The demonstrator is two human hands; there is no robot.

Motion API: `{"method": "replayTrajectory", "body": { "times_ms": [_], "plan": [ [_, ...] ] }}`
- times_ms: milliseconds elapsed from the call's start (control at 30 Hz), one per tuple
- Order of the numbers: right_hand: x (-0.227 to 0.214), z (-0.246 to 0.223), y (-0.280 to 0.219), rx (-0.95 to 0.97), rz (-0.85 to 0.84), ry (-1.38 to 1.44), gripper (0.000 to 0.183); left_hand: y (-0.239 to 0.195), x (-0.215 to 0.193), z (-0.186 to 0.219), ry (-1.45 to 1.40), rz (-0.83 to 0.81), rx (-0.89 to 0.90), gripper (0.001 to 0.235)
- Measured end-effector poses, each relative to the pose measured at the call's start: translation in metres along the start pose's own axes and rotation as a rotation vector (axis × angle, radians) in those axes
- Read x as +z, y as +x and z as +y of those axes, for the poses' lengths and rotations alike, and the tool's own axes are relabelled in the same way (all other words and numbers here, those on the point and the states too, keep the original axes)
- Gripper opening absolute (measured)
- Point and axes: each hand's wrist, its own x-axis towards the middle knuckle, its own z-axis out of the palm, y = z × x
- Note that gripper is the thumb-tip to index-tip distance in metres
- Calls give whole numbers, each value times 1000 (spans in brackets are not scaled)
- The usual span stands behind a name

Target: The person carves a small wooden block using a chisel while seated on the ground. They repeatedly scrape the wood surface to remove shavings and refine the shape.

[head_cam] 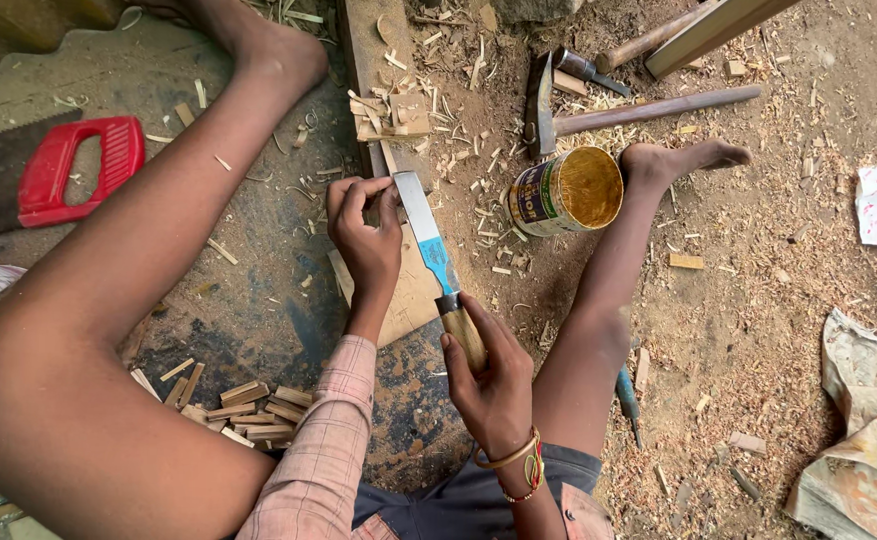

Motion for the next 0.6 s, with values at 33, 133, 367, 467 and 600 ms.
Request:
{"method": "replayTrajectory", "body": {
  "times_ms": [33,133,367,467,600],
  "plan": [
    [0,0,1,29,-15,-10,44,-1,1,-1,-2,4,0,15],
    [0,-1,7,8,-26,-32,40,-3,2,-1,17,-22,-80,24],
    [-4,-8,24,-14,-51,-152,38,-2,3,3,90,-10,8,51],
    [3,-5,36,-89,-64,-214,29,-3,4,8,49,-6,17,51],
    [10,0,36,-87,-35,-182,37,1,5,8,54,0,-19,49]
  ]
}}
